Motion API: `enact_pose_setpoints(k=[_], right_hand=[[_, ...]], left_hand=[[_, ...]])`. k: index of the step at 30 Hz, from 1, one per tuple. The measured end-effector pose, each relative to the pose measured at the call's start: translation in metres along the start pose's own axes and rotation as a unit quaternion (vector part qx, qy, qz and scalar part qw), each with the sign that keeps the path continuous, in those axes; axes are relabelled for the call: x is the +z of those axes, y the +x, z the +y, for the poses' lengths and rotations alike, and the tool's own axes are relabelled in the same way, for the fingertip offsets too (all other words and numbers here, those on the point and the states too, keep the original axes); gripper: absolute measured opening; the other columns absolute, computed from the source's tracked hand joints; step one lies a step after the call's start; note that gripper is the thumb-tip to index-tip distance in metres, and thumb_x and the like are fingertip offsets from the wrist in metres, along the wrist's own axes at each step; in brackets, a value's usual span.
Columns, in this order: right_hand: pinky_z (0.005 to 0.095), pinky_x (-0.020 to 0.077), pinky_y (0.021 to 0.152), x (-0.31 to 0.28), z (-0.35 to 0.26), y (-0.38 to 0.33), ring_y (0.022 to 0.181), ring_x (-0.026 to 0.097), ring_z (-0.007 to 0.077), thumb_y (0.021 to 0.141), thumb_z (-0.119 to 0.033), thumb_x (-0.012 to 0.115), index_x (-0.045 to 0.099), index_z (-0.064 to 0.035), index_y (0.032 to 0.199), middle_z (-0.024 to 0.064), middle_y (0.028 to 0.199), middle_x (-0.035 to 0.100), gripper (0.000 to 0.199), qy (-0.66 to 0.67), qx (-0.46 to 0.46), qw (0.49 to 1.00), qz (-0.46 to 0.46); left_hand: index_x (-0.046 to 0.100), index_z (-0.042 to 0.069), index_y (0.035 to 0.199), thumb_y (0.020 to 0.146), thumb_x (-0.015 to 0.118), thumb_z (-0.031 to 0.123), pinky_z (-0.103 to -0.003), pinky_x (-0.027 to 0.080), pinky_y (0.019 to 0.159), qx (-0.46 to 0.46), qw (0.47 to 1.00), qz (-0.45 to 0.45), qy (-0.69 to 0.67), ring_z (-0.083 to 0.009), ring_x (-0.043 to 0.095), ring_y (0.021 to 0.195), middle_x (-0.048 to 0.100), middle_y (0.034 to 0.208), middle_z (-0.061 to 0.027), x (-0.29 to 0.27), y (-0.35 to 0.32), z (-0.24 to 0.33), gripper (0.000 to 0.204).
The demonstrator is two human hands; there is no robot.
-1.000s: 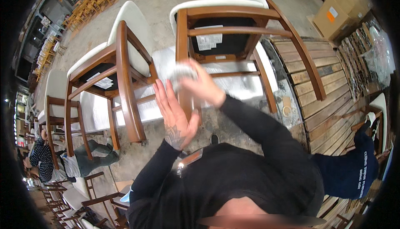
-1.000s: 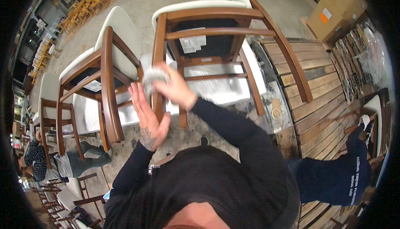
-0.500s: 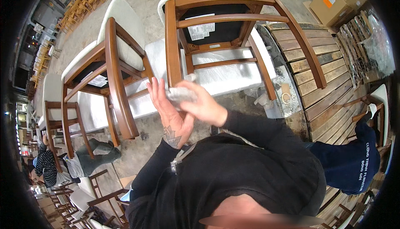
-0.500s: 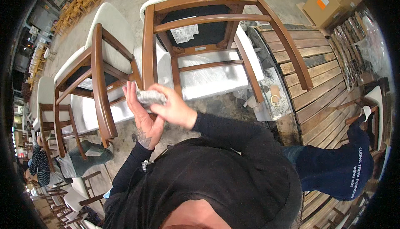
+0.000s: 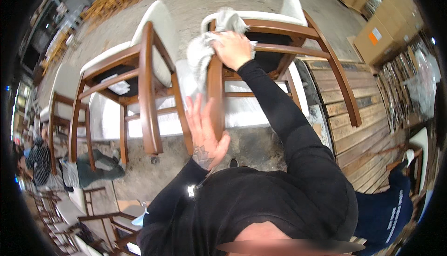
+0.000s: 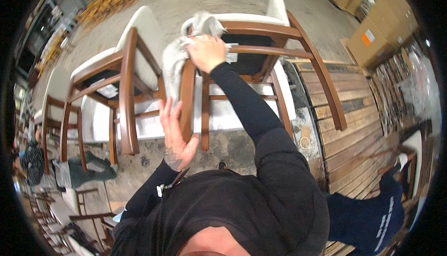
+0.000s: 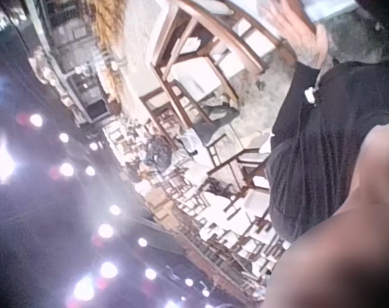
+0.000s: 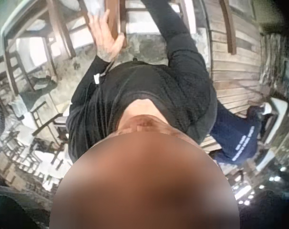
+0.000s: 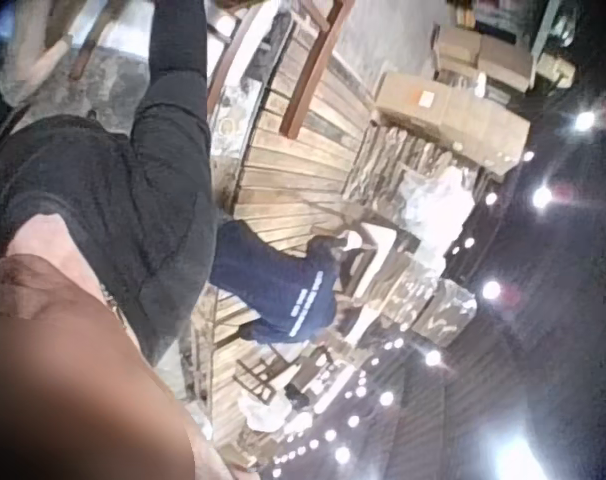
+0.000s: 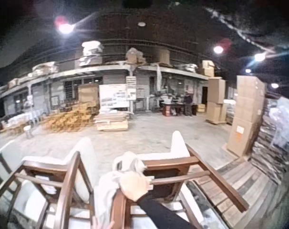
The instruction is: The person wipes the wooden frame of a chair with a white cloth, moving around the chair to clean different sections. The person also lifts and repositions the chair to access the underside and legs.
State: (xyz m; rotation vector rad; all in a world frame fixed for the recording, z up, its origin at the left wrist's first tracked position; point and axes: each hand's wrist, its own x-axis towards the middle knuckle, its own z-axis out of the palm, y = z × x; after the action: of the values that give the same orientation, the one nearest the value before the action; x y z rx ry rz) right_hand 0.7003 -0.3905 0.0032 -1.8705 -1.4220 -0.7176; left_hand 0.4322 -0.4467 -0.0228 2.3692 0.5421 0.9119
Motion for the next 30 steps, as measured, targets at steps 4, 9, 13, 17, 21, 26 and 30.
enact_pose_setpoints(k=[4,9,13,17,21,26,30], right_hand=[[0.0442,0.0509,0.082,0.026,0.001,-0.053,0.093,0.065,0.0338,0.089,-0.027,0.067,0.070,-0.0067,0.109,0.0143,0.101,0.068,0.029,0.073,-0.027,0.991,0.110],[0.0272,0.0471,0.066,0.004,-0.002,-0.100,0.073,0.054,0.0072,0.105,-0.027,0.055,0.071,0.0004,0.097,-0.0013,0.078,0.064,0.033,0.436,0.354,0.826,-0.056],[0.0257,0.0490,0.062,-0.064,-0.032,-0.040,0.072,0.061,0.0049,0.106,-0.025,0.054,0.072,0.0003,0.099,0.0010,0.083,0.070,0.032,0.610,0.251,0.747,0.081],[0.0327,0.0530,0.067,-0.105,-0.110,-0.014,0.069,0.065,0.0187,0.101,-0.030,0.059,0.069,0.0025,0.103,0.0060,0.080,0.068,0.034,0.501,0.003,0.858,-0.110],[0.0466,0.0498,0.090,-0.085,-0.169,-0.009,0.103,0.059,0.0374,0.101,-0.048,0.054,0.053,0.0085,0.122,0.0276,0.118,0.051,0.060,0.313,-0.149,0.863,-0.369],[0.0539,0.0307,0.118,-0.051,-0.235,-0.041,0.134,0.030,0.0668,0.105,-0.041,0.045,0.015,0.0234,0.143,0.0520,0.150,0.001,0.081,0.243,-0.085,0.775,-0.577],[0.0653,0.0320,0.112,0.012,-0.252,-0.024,0.139,0.019,0.0665,0.104,-0.039,0.046,0.023,0.0219,0.142,0.0520,0.148,0.010,0.076,0.167,-0.084,0.871,-0.455]], left_hand=[[0.035,0.001,0.150,0.067,0.064,0.008,-0.058,0.010,0.123,0.004,1.000,0.009,-0.006,-0.0443,0.008,0.153,0.021,0.161,-0.0243,-0.003,0.002,0.003,0.089],[0.042,0.002,0.147,0.088,0.069,0.021,-0.056,0.021,0.121,0.010,0.996,-0.065,-0.061,-0.0394,0.024,0.150,0.036,0.154,-0.0227,-0.025,0.009,0.002,0.067],[0.070,0.003,0.111,0.093,0.061,0.011,-0.054,0.043,0.110,0.074,0.990,-0.017,-0.116,-0.0306,0.068,0.114,0.075,0.107,-0.0128,-0.087,-0.010,-0.015,0.022],[0.056,0.002,0.068,0.106,0.044,0.015,-0.039,0.055,0.084,-0.055,0.972,0.204,-0.103,-0.0180,0.069,0.075,0.065,0.068,-0.0083,-0.153,-0.006,-0.066,0.041],[0.056,-0.001,0.080,0.107,0.049,0.025,-0.028,0.042,0.058,-0.105,0.972,0.210,-0.029,-0.0100,0.053,0.061,0.058,0.063,-0.0059,-0.214,0.046,-0.161,0.038],[0.052,0.008,0.133,0.098,0.056,0.043,-0.053,0.043,0.099,-0.074,0.959,0.106,0.254,-0.0399,0.055,0.122,0.061,0.126,-0.0198,-0.240,0.131,-0.282,0.050],[0.033,0.026,0.158,0.101,0.040,0.056,-0.065,0.018,0.118,-0.076,0.903,-0.053,0.419,-0.0365,0.022,0.152,0.031,0.162,-0.0167,-0.223,0.162,-0.338,0.065]])
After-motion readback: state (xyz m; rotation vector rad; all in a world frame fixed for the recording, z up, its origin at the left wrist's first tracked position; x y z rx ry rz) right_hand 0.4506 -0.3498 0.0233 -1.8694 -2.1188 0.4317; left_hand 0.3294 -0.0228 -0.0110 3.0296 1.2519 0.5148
